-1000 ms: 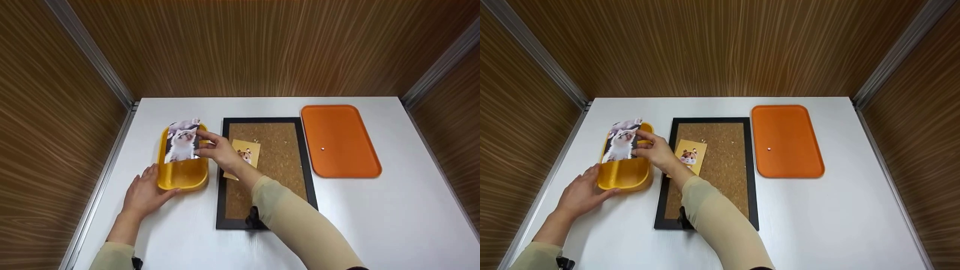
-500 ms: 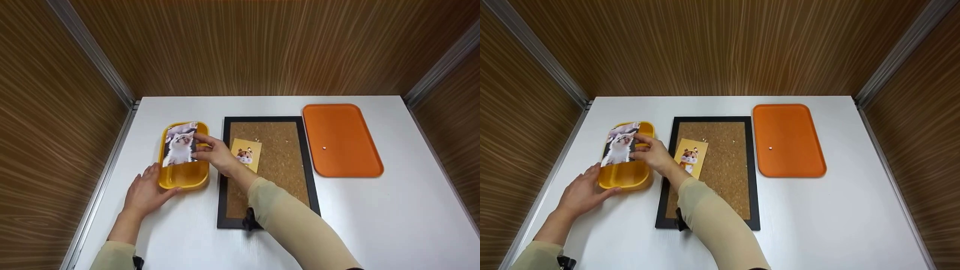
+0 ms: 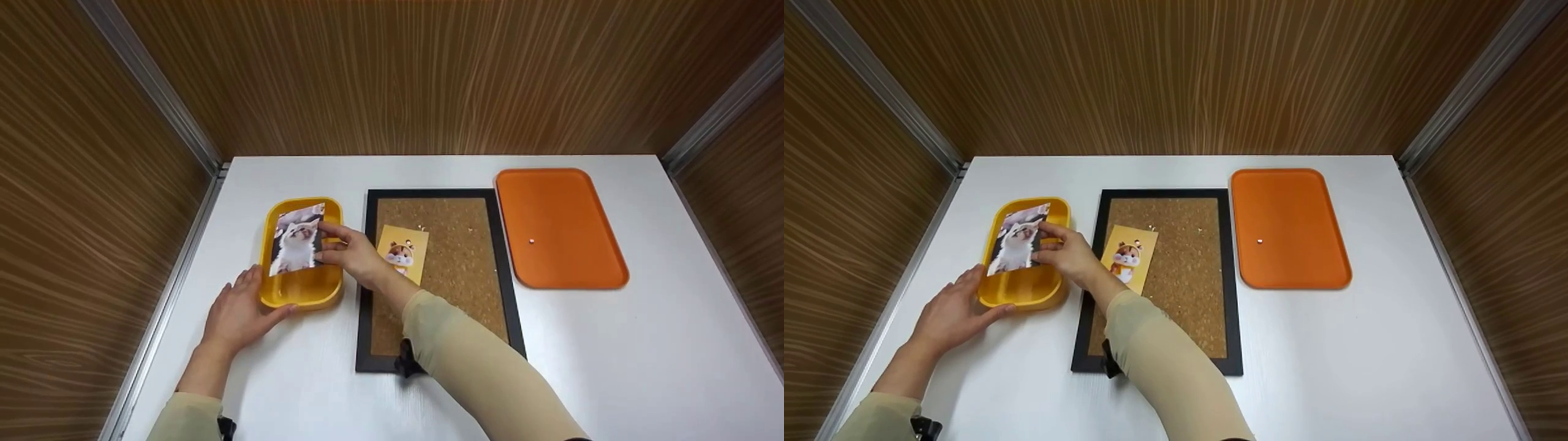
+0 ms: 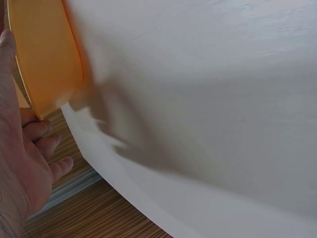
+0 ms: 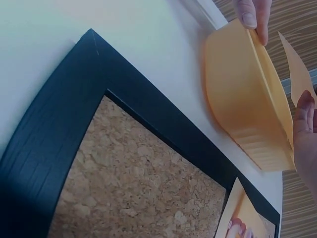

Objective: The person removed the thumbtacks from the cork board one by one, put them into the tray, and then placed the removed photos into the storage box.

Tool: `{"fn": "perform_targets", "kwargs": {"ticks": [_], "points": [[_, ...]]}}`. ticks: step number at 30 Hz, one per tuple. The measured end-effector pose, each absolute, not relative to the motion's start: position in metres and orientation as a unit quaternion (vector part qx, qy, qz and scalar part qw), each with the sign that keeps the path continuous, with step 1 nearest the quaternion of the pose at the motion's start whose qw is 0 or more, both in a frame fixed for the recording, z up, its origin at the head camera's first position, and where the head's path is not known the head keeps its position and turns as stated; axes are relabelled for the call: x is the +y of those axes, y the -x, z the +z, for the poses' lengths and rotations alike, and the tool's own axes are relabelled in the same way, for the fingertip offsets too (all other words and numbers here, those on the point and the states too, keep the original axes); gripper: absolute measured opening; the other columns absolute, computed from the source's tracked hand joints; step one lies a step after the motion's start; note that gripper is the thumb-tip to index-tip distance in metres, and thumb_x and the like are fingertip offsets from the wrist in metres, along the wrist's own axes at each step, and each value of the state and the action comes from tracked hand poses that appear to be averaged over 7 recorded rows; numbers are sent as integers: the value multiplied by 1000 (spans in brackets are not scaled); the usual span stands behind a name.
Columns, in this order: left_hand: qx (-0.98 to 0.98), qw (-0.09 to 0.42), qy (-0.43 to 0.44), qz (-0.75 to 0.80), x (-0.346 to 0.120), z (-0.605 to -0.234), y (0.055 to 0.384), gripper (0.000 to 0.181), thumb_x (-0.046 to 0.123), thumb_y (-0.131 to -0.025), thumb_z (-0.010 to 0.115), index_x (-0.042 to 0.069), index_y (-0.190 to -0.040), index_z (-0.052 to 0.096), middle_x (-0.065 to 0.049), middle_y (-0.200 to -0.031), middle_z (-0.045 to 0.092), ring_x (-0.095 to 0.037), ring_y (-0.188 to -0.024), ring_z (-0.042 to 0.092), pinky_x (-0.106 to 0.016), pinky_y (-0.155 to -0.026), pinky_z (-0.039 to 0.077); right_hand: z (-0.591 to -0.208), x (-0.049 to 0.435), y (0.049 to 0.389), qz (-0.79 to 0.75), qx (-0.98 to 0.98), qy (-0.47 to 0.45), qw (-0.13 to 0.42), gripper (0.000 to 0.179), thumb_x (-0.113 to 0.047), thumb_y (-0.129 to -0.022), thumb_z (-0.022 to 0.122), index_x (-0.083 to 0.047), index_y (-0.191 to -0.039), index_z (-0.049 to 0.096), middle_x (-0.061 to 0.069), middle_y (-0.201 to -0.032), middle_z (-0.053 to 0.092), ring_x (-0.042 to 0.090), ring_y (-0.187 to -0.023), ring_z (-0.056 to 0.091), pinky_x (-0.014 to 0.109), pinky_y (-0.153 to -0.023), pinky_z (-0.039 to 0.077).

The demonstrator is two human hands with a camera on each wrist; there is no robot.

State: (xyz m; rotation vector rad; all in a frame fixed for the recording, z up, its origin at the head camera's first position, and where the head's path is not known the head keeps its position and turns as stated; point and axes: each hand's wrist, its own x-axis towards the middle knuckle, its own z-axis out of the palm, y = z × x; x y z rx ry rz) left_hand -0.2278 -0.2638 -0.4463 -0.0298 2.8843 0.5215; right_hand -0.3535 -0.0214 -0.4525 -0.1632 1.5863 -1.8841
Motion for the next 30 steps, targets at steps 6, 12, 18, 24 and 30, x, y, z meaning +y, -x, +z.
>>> {"fn": "perform_targets", "kwargs": {"ticks": [6,12,18,24,30], "points": [[980,93,8,176,-264,-447,228,121,79,-87,68,-14,-157,36,-33,-158,44,-49,-147,42,-69,-122,26,-455,-24,353,-721,609,68,324,65,6,-97,71,-10,-157,52,8,-140,57,21,-118,68,32,-100,58],[980,94,6,176,-265,-446,227,119,77,-88,68,-14,-157,35,-34,-158,43,-50,-147,42,-69,-122,26,-455,-28,353,-723,606,71,323,65,9,-97,69,-8,-158,50,10,-140,56,22,-117,68,32,-99,58],[979,94,5,179,-264,-446,228,118,76,-89,68,-14,-158,35,-34,-158,44,-50,-146,43,-70,-121,26,-454,-30,352,-722,608,70,324,65,8,-97,70,-9,-157,51,9,-141,57,22,-117,68,32,-99,58],[979,97,5,181,-264,-447,227,117,75,-89,68,-13,-159,33,-34,-158,43,-51,-146,42,-70,-122,26,-455,-32,350,-704,625,73,330,64,1,-100,71,-14,-159,51,3,-143,57,19,-117,68,30,-100,58],[977,103,8,186,-264,-448,227,119,77,-89,66,-12,-160,32,-34,-159,42,-51,-147,41,-69,-122,25,-455,-32,348,-695,634,75,331,63,-1,-100,71,-15,-159,51,2,-143,58,19,-116,69,31,-100,58]]}}
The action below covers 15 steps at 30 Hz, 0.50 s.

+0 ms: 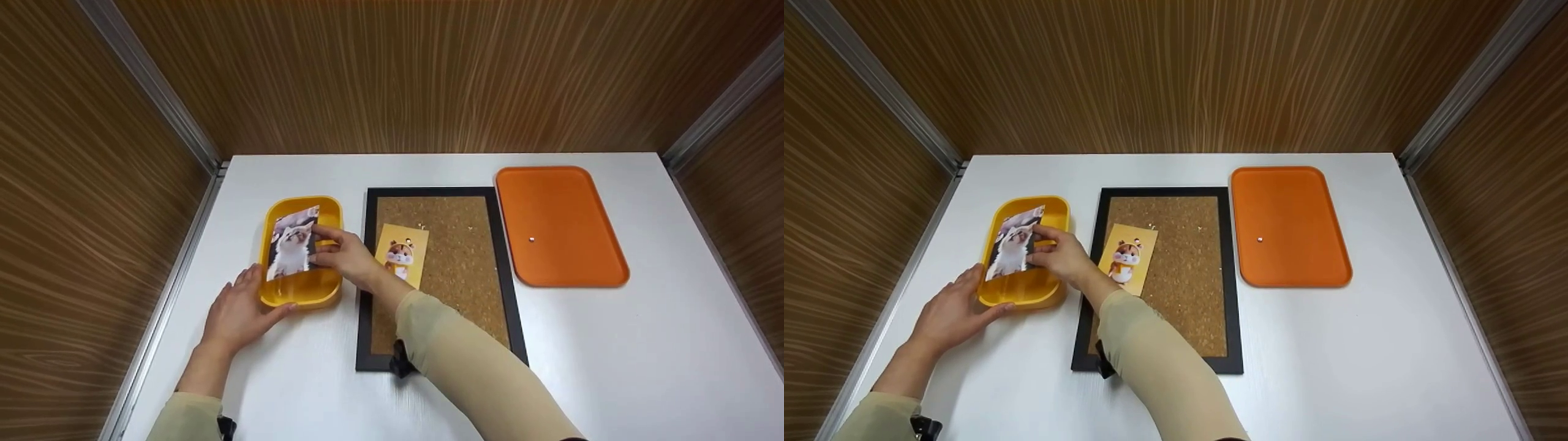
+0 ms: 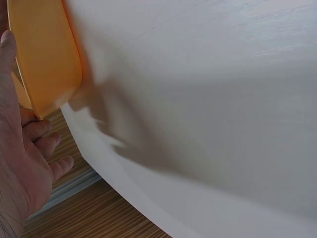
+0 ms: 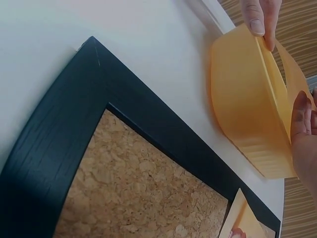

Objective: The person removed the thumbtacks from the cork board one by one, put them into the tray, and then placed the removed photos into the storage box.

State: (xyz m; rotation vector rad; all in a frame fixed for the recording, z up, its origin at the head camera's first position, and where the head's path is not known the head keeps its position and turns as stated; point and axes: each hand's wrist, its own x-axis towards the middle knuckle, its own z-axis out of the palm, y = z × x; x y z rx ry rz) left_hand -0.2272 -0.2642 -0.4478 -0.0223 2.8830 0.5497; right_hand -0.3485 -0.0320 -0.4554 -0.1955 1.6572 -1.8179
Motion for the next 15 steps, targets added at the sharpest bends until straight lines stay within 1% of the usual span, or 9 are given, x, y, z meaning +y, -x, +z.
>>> {"fn": "perform_targets", "kwargs": {"ticks": [6,9,15], "points": [[979,90,1,180,-264,-449,227,113,70,-91,71,-13,-158,35,-34,-157,45,-50,-146,44,-70,-120,29,-458,-34,348,-699,627,80,334,63,0,-100,70,-11,-159,50,5,-143,57,19,-117,68,31,-100,58],[980,88,-3,179,-264,-449,227,110,66,-92,72,-13,-158,35,-33,-158,45,-49,-145,45,-70,-120,29,-458,-35,348,-697,629,80,336,63,0,-101,70,-12,-159,50,4,-144,56,19,-117,68,30,-99,58],[980,86,-6,181,-266,-449,226,109,66,-92,72,-12,-158,35,-34,-158,45,-50,-145,45,-71,-119,29,-457,-38,347,-696,626,87,339,62,2,-100,69,-10,-158,51,5,-146,57,20,-117,69,32,-99,58]]}}
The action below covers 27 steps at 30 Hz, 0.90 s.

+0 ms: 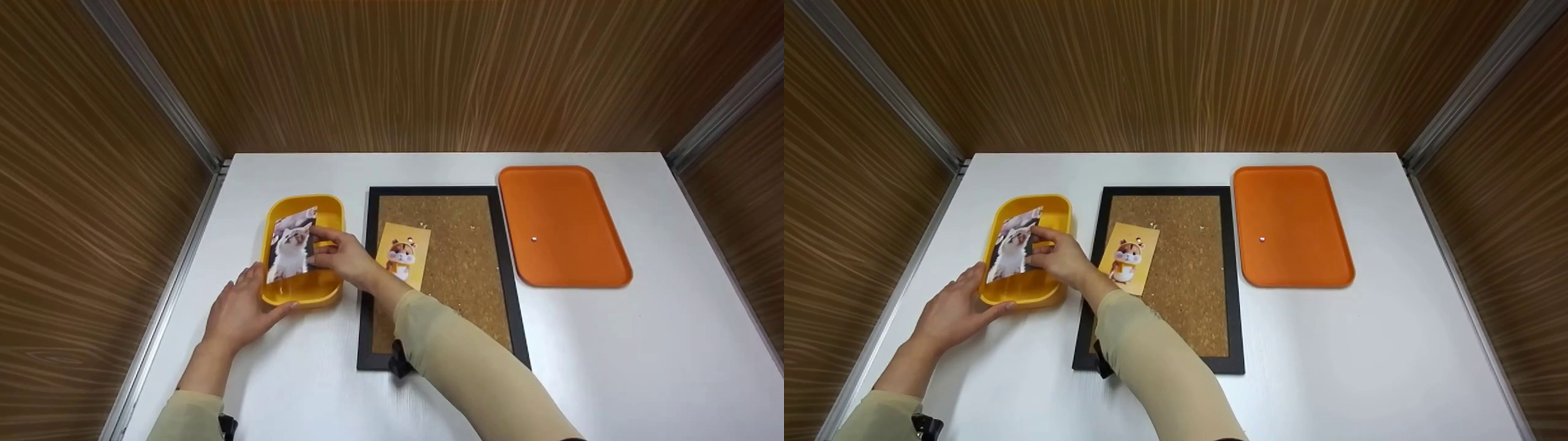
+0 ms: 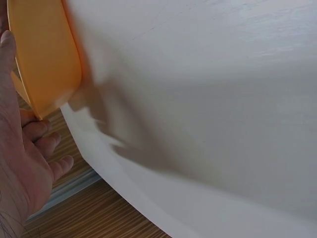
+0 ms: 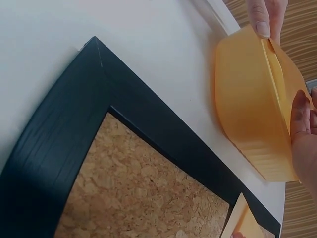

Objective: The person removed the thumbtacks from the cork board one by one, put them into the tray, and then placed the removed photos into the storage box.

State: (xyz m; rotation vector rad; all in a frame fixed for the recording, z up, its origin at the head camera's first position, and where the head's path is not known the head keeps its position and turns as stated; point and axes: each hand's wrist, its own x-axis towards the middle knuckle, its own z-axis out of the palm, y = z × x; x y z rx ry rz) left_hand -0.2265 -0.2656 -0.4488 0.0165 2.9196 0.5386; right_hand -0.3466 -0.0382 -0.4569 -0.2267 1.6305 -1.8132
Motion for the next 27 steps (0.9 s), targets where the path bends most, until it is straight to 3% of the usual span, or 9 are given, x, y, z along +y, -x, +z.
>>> {"fn": "perform_targets", "kwargs": {"ticks": [27], "points": [[978,86,-2,188,-265,-448,226,114,73,-90,69,-11,-158,36,-32,-158,45,-49,-146,44,-72,-119,29,-456,-45,345,-677,641,96,348,62,4,-99,70,-10,-157,52,7,-142,61,21,-118,68,33,-99,59]]}}
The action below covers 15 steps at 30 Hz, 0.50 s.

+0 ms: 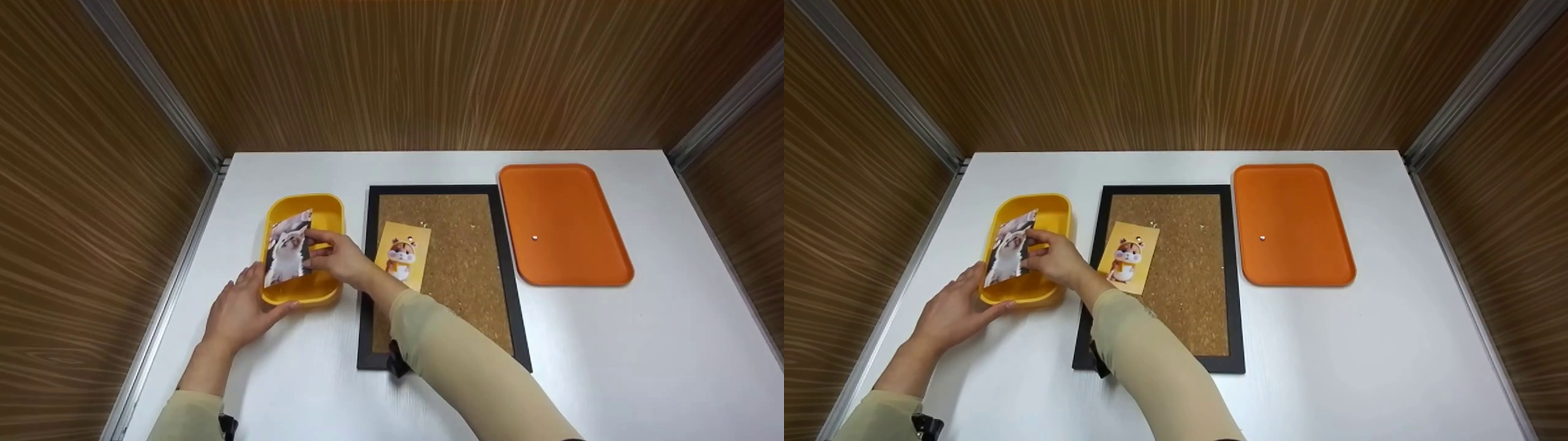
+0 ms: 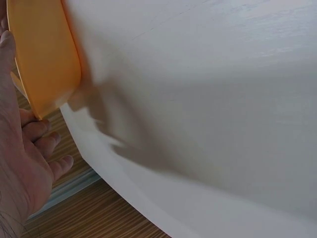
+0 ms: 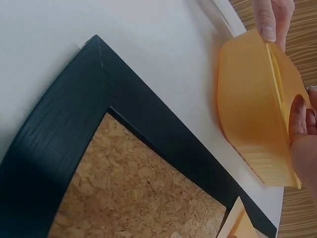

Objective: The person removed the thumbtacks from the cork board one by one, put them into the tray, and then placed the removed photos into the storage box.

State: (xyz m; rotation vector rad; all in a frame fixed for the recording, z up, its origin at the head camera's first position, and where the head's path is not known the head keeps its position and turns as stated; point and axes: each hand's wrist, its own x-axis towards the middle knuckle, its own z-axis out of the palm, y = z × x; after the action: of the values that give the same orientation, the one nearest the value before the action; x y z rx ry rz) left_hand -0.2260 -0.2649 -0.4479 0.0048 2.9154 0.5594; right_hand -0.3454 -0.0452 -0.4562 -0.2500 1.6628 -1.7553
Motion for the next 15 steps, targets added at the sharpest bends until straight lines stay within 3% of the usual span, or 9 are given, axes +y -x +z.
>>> {"fn": "perform_targets", "kwargs": {"ticks": [15], "points": [[977,94,5,190,-264,-448,227,115,74,-89,69,-9,-159,35,-32,-158,45,-50,-146,44,-70,-121,27,-456,-42,346,-655,647,120,371,63,4,-100,69,-9,-159,50,7,-140,63,20,-116,69,33,-98,59]]}}
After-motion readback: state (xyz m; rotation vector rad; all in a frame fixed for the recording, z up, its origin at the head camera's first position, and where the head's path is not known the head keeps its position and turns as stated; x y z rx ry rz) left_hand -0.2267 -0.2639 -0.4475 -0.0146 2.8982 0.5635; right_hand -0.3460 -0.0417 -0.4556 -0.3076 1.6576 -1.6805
